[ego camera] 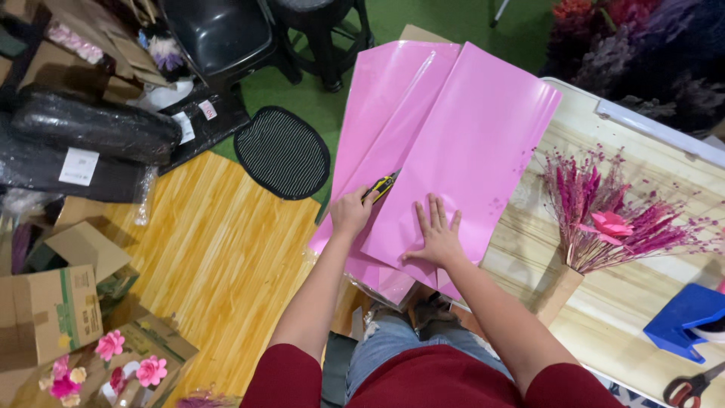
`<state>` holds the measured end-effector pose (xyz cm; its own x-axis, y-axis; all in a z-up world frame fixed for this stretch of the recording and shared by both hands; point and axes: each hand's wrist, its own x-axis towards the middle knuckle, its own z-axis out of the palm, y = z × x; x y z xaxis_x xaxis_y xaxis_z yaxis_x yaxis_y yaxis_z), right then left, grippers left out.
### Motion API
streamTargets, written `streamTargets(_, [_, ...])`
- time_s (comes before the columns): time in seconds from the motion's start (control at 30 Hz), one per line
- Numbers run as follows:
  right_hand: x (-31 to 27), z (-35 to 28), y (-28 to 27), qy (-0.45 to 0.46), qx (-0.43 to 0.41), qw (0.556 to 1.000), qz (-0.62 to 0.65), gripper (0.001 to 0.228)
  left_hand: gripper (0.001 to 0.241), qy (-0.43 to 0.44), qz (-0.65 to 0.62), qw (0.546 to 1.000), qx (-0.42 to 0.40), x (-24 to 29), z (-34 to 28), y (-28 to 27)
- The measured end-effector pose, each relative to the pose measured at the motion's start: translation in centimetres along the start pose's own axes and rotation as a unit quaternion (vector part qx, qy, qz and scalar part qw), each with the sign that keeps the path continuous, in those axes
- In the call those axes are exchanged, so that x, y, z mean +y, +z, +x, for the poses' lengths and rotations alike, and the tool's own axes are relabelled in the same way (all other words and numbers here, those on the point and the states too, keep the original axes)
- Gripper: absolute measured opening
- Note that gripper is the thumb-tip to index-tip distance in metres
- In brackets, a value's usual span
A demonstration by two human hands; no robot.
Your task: The person prepares floral wrapping materials by cutting sheets of pink paper and a roll of textured pink wrap with scissors and a utility knife.
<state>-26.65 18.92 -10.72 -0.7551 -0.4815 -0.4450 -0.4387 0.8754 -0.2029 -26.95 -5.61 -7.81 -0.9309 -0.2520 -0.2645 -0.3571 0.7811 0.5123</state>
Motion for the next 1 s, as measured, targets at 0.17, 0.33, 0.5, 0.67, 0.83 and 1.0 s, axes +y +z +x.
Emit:
streamTargets(0.17, [0.1,0.1,0.2,0.007,-0.018,1.0,-0.002,0.152,0.045,-0.022,-0.016,0.999,-0.017,1.4,1.9,0.1])
streamTargets(0.33, [-0.1,0.1,0.1,0.009,-0.021,1.0,0.004,0.15,0.049,-0.037,-0.019,0.999,-0.033,2.6,3.9,0.2])
streamTargets(0.5, [-0.3,0.0,-0.1,0.009,-0.03,1.0,-0.001,0.149,0.048,-0.05,-0.029,0.998,-0.027,4.2,5.8,0.2])
streamTargets(0.67, [-0.5,0.0,-0.5,0.012,-0.039,0.999,0.004,0.148,0.05,-0.057,-0.028,0.998,-0.022,5.9,7.8,0.3])
streamTargets(0.83, [-0.6,-0.1,-0.8,0.015,-0.045,0.999,-0.002,0.147,0.05,-0.059,-0.041,0.997,-0.016,8.3,10.4,-0.1])
streamTargets(1.0, [-0.7,0.1,-1.2,0.018,-0.06,0.998,0.009,0.146,0.047,-0.045,-0.032,0.998,0.006,11.3,13.5,-0.8])
